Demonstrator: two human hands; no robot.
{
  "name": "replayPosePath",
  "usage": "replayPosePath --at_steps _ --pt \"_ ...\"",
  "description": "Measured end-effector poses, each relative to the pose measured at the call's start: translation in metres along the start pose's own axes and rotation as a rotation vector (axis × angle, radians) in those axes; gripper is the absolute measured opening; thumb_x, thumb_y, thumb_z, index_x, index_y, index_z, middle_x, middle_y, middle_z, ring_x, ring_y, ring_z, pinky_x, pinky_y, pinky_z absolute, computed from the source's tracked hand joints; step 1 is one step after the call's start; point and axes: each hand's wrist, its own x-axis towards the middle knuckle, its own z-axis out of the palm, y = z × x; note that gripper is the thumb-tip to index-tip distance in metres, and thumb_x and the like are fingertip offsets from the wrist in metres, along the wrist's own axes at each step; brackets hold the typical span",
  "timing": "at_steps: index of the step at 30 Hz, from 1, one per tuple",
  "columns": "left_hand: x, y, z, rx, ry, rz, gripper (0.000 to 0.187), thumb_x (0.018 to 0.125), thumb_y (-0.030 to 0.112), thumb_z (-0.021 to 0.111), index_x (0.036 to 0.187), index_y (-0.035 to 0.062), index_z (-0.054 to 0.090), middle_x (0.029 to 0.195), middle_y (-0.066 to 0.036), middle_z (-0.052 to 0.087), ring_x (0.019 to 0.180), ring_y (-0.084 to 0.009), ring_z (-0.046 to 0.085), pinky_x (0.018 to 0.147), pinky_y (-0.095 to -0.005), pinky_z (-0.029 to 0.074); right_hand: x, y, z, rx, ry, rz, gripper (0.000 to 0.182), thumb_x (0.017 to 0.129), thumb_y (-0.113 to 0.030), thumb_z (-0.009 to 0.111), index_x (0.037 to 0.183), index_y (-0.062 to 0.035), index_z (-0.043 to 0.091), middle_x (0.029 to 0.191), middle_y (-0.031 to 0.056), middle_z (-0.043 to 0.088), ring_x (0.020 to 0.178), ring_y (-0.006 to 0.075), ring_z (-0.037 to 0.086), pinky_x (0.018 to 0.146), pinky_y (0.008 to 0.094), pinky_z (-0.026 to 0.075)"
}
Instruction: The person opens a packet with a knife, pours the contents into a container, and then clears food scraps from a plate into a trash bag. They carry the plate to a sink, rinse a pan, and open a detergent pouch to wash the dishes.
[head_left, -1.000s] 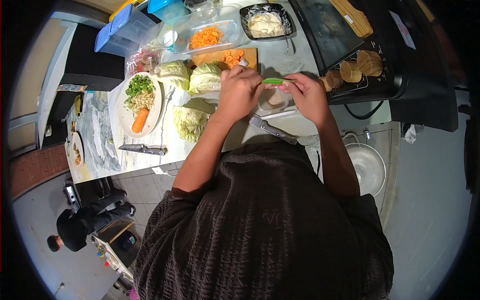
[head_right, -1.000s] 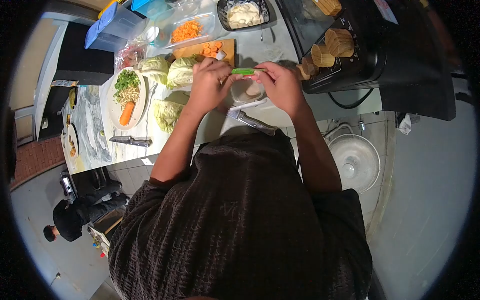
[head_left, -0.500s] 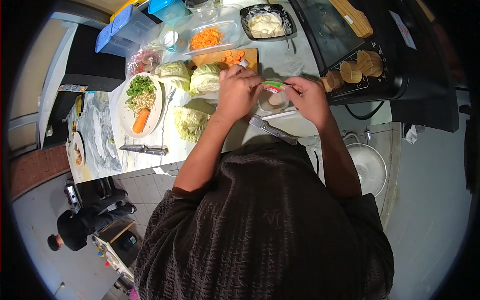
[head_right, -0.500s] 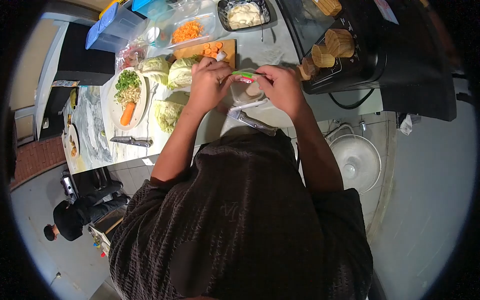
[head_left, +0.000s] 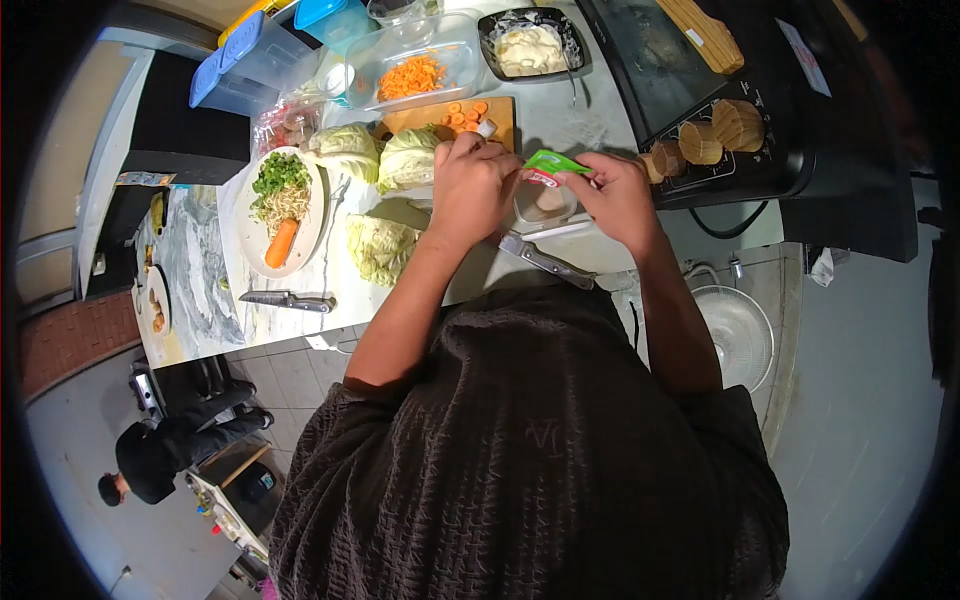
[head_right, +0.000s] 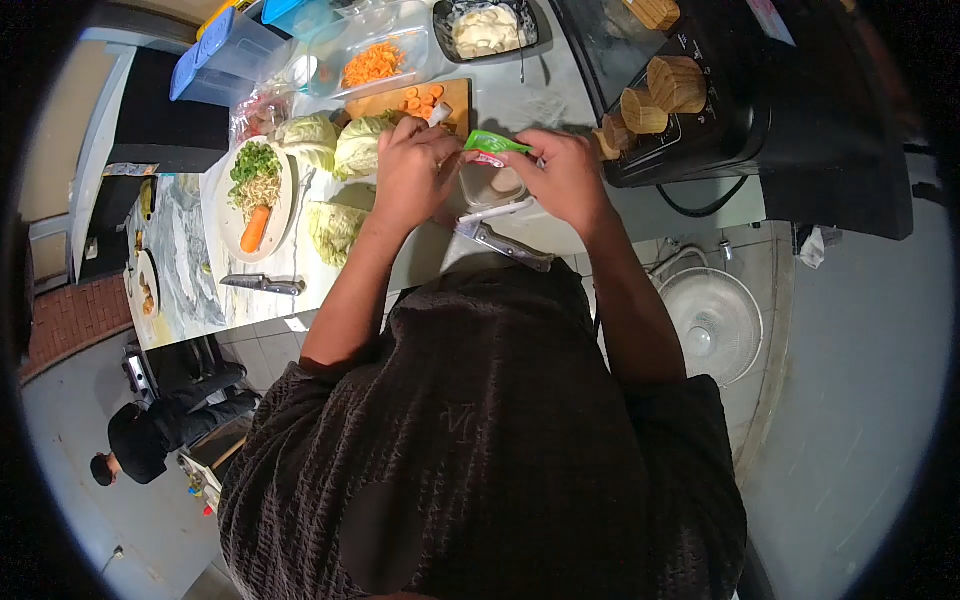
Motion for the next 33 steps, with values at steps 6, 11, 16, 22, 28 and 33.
replayPosePath --at_steps 6,11,16,22,28,33 --pt "0.001 0.003 -0.006 -0.005 -0.081 0.017 0.01 0.074 0.022 0.072 0.081 0.0149 0.072 0.081 0.002 0.065 0.083 -0.0204 0.053 0.071 -0.0363 0.033 0.002 0.007 0.001 0.043 0.037 -0.061 0.022 0.079 -0.02 0.071 0.087 0.0 0.067 0.072 0.0151 0.063 0.06 0.0223 0.061 0.057 0.0323 0.046" --pt "0.001 0.005 -0.006 -0.038 -0.076 0.04 0.012 0.074 0.025 0.072 0.081 0.0152 0.072 0.081 0.003 0.064 0.085 -0.0202 0.052 0.071 -0.0362 0.032 0.002 0.002 -0.005 -0.054 -0.007 -0.1 0.022 0.08 -0.019 0.07 0.089 0.0007 0.067 0.077 0.0143 0.065 0.062 0.0231 0.061 0.058 0.0317 0.046" --pt "0.002 0.0 0.0 0.013 -0.026 0.004 0.008 0.074 0.024 0.07 0.076 0.016 0.07 0.079 0.004 0.064 0.084 -0.0194 0.052 0.074 -0.0354 0.033 0.003 0.003 0.001 0.069 0.074 -0.196 0.02 0.081 -0.016 0.069 0.091 0.0015 0.066 0.081 0.0132 0.067 0.062 0.0227 0.061 0.059 0.0311 0.047" --pt "-0.001 0.0 -0.003 0.0 -0.058 -0.027 0.007 0.073 0.023 0.07 0.075 0.016 0.07 0.077 0.003 0.062 0.083 -0.0197 0.052 0.073 -0.0349 0.033 0.0 0.003 0.0 0.074 0.046 -0.11 0.017 0.08 -0.011 0.069 0.091 0.0018 0.066 0.081 0.0133 0.066 0.066 0.0218 0.062 0.061 0.0297 0.047" --pt "-0.004 -0.001 0.003 -0.031 -0.031 -0.031 0.008 0.073 0.022 0.071 0.075 0.0143 0.069 0.075 0.002 0.061 0.083 -0.0206 0.052 0.074 -0.0355 0.034 -0.002 0.004 -0.001 0.086 0.012 -0.165 0.016 0.081 -0.008 0.068 0.092 0.0037 0.065 0.077 0.0075 0.063 0.064 0.0119 0.054 0.059 0.0251 0.044" --pt "-0.003 0.003 0.0 -0.075 -0.026 0.009 0.008 0.074 0.02 0.07 0.074 0.0126 0.069 0.075 0.001 0.061 0.082 -0.022 0.052 0.073 -0.036 0.036 -0.003 0.005 0.0 0.087 0.01 -0.172 0.017 0.081 -0.01 0.067 0.092 0.0026 0.065 0.082 0.013 0.066 0.068 0.0226 0.062 0.063 0.0295 0.048"
